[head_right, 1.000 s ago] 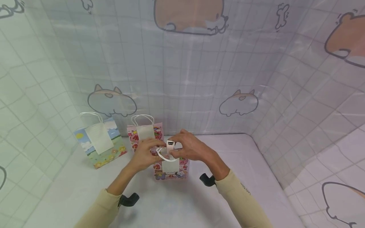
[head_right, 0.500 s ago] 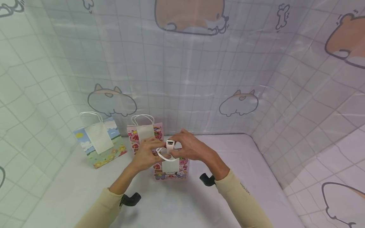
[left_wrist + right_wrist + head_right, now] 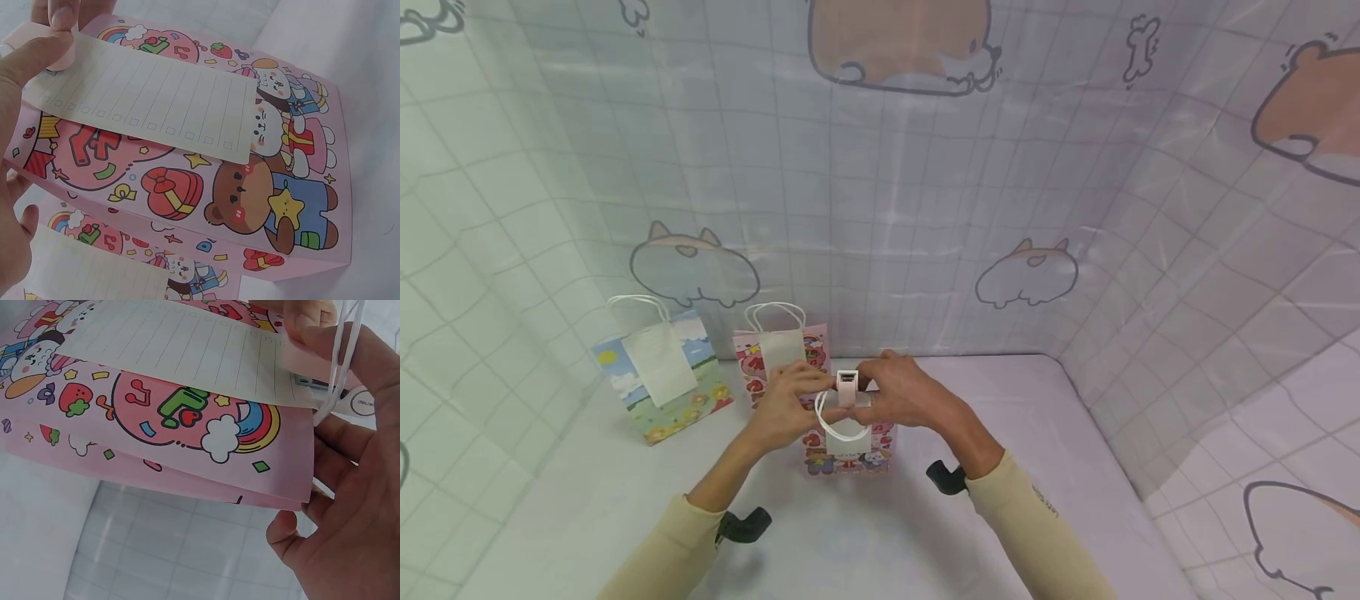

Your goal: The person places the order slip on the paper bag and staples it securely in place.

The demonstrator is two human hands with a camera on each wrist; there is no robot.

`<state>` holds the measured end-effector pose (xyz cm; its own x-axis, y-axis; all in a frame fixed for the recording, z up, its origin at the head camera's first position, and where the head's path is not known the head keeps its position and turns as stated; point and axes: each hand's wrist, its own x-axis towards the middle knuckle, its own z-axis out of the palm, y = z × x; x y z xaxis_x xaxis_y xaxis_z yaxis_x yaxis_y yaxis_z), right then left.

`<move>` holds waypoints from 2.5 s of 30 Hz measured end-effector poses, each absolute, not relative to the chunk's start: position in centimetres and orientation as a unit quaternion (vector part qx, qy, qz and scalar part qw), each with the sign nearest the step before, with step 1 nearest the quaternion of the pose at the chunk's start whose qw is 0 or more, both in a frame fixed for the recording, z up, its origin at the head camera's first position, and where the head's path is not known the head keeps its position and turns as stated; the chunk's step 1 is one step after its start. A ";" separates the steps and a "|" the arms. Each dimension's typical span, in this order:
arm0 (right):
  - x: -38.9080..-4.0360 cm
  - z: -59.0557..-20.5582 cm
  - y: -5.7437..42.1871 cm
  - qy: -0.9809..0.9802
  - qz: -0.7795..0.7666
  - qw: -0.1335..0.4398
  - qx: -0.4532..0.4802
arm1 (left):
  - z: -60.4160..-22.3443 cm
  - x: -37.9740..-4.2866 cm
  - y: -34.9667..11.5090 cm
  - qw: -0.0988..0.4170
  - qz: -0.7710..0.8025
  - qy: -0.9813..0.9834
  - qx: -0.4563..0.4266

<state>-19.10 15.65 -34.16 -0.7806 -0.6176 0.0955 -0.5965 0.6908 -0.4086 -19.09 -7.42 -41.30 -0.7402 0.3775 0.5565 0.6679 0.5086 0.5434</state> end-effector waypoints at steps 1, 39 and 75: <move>-19.1 -34.2 15.7 0.919 -0.215 0.026 -0.331 | -41.3 -19.1 -7.4 0.187 -0.389 -0.848 -0.308; -18.9 -35.9 16.0 0.901 -0.233 -0.046 -0.363 | -41.5 -19.6 -7.4 0.222 -0.390 -0.828 -0.336; -18.7 -35.9 16.0 0.900 -0.217 -0.061 -0.373 | -41.3 -19.6 -7.3 0.198 -0.406 -0.828 -0.331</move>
